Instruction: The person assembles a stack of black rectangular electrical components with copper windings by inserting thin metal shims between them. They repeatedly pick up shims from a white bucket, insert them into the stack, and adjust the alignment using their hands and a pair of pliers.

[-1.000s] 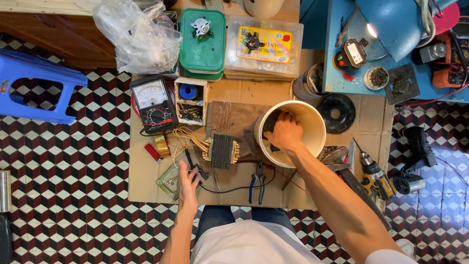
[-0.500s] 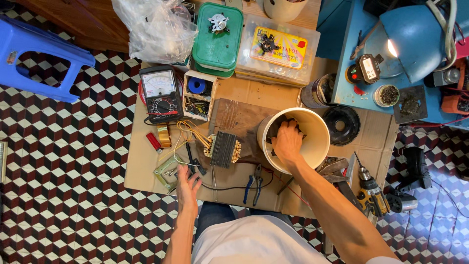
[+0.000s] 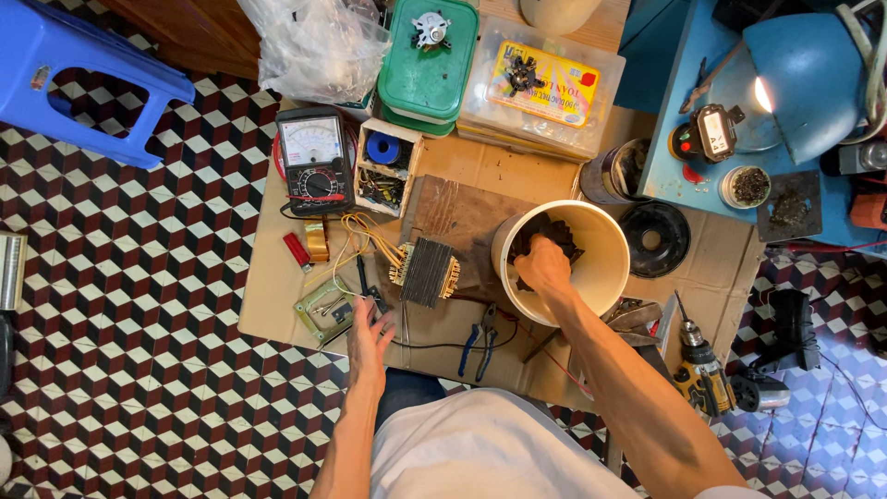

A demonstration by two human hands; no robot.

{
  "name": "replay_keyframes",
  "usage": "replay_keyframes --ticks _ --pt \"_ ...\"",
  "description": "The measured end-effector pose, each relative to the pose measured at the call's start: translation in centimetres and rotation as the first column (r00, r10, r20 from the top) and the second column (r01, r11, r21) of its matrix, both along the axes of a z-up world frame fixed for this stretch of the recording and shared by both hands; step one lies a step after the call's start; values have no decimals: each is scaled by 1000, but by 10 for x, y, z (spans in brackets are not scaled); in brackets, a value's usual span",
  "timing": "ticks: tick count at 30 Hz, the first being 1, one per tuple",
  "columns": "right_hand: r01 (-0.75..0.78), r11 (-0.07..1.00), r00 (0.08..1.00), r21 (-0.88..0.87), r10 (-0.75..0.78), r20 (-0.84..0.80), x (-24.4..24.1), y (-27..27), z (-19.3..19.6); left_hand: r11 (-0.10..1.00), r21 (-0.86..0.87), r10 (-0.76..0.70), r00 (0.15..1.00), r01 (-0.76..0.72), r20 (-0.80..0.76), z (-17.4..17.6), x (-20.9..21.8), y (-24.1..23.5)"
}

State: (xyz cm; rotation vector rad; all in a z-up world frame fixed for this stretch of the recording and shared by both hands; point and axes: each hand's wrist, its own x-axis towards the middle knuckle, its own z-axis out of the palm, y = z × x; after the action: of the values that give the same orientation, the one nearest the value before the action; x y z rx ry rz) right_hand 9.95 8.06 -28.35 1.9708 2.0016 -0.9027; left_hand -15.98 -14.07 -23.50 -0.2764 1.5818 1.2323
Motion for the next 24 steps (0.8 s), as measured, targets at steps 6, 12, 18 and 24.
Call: replay_keyframes --ticks 6,12,18,24 --pt "-325 930 940 171 297 170 -12 -8 20 999 8 -50 999 50 -10 1 3 3" --pt "-480 829 872 287 413 263 -19 -12 26 999 2 -51 999 51 -13 0 6 1" --pt "-533 755 846 382 484 224 -21 -4 16 998 -4 -58 998 58 -22 -1 8 -10" --pt "-8 996 998 91 13 -55 8 24 30 999 -52 -12 1000 12 9 -10 1 -19"
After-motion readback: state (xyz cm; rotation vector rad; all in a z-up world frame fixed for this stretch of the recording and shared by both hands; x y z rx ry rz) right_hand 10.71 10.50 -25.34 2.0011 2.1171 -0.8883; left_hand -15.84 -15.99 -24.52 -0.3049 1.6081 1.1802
